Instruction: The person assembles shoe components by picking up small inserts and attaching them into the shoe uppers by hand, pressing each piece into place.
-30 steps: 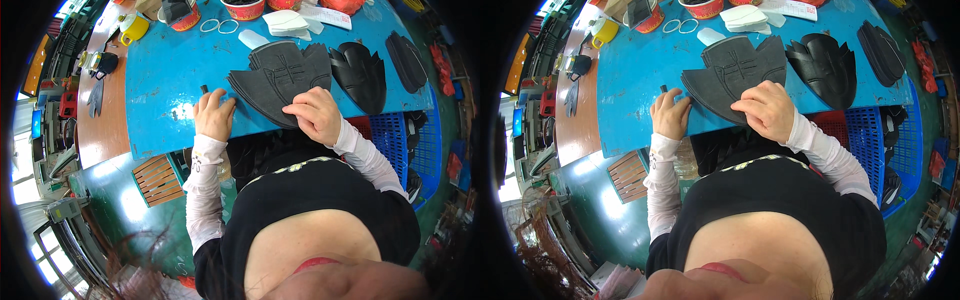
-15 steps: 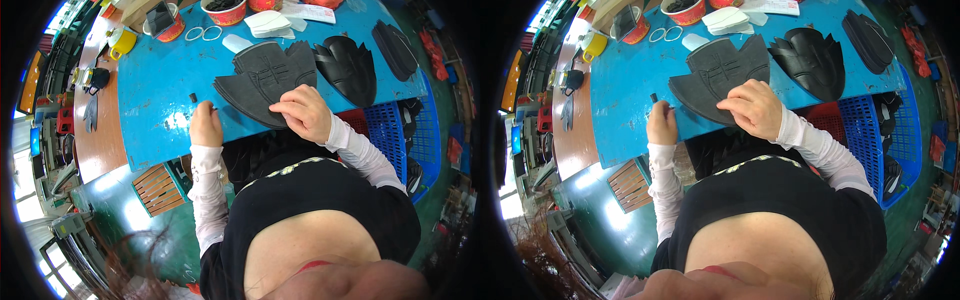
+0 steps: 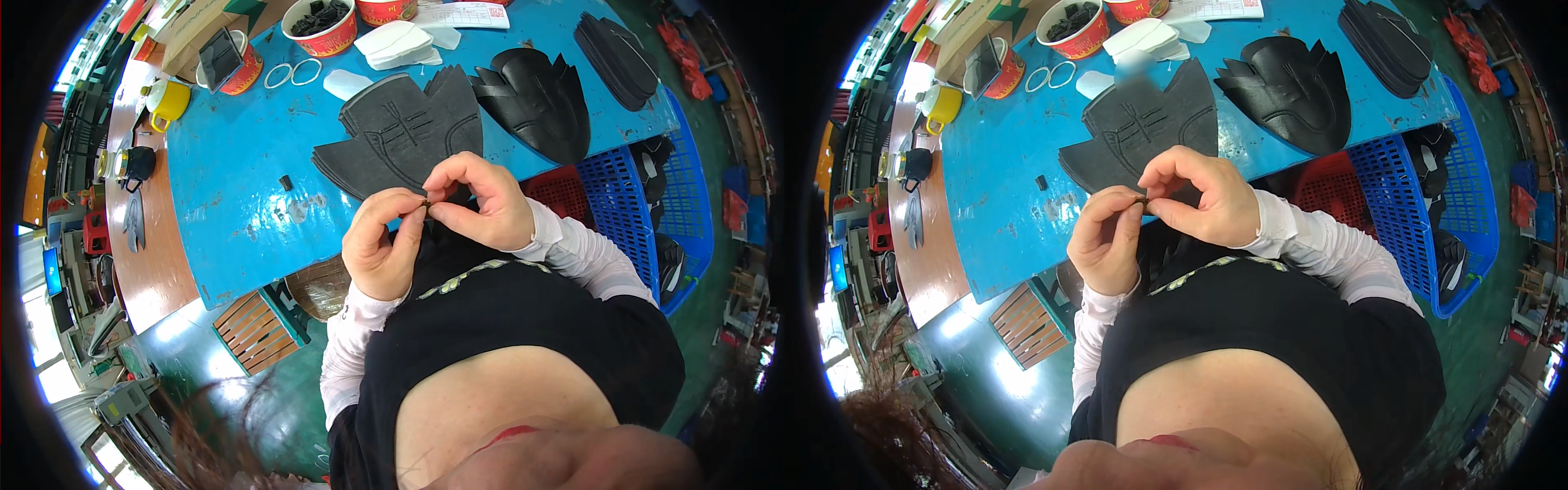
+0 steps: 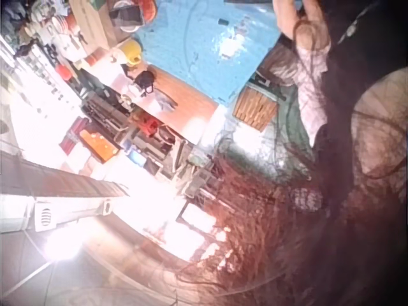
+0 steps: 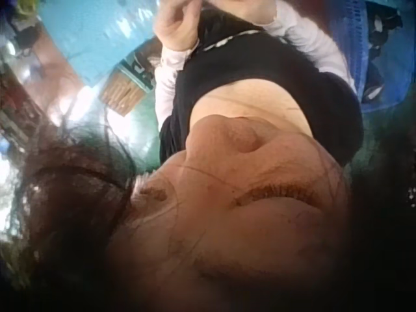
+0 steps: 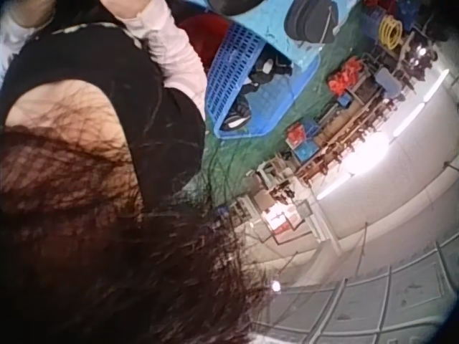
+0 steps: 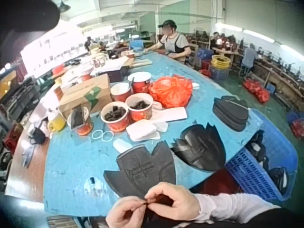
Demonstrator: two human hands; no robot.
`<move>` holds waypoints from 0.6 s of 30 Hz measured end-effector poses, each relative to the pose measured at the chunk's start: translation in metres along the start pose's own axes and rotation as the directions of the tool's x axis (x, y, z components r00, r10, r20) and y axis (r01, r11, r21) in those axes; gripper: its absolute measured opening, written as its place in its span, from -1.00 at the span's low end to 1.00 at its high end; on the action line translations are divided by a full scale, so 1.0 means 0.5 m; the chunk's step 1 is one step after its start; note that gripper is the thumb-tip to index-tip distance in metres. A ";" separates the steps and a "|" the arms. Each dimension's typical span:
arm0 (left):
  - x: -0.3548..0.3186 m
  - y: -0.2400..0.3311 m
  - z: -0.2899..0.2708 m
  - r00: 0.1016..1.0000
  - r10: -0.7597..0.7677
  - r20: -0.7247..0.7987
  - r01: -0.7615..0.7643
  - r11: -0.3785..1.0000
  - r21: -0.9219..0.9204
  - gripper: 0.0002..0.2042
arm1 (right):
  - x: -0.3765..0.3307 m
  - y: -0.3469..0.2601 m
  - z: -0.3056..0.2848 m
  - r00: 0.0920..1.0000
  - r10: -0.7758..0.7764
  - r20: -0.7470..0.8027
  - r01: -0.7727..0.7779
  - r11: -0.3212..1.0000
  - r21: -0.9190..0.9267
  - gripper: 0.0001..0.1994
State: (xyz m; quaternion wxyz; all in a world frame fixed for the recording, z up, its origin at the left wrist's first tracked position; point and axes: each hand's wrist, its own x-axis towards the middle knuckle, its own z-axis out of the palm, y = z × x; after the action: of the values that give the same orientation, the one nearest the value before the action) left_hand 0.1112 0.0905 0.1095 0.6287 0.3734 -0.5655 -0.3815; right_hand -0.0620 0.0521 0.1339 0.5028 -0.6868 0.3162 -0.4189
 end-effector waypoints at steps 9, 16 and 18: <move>0.008 -0.017 0.004 0.999 -0.043 0.012 0.044 0.998 -0.043 -0.76 | 0.010 0.008 -0.010 0.998 -0.067 -0.015 0.065 0.994 -0.093 -0.83; 0.026 -0.012 -0.008 0.987 0.021 0.161 -0.042 0.991 0.125 -0.76 | 0.007 0.022 -0.012 1.000 -0.002 -0.025 0.004 0.998 0.056 -0.83; 0.028 -0.019 -0.002 0.993 0.000 0.121 -0.007 0.998 0.056 -0.77 | 0.008 0.024 -0.012 0.998 0.020 -0.055 -0.015 0.997 0.075 -0.82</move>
State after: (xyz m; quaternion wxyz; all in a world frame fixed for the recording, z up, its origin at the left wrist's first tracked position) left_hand 0.1128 0.0740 0.1068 0.5831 0.3659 -0.6139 -0.3863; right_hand -0.0657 0.0425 0.1245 0.5228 -0.6527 0.3203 -0.4451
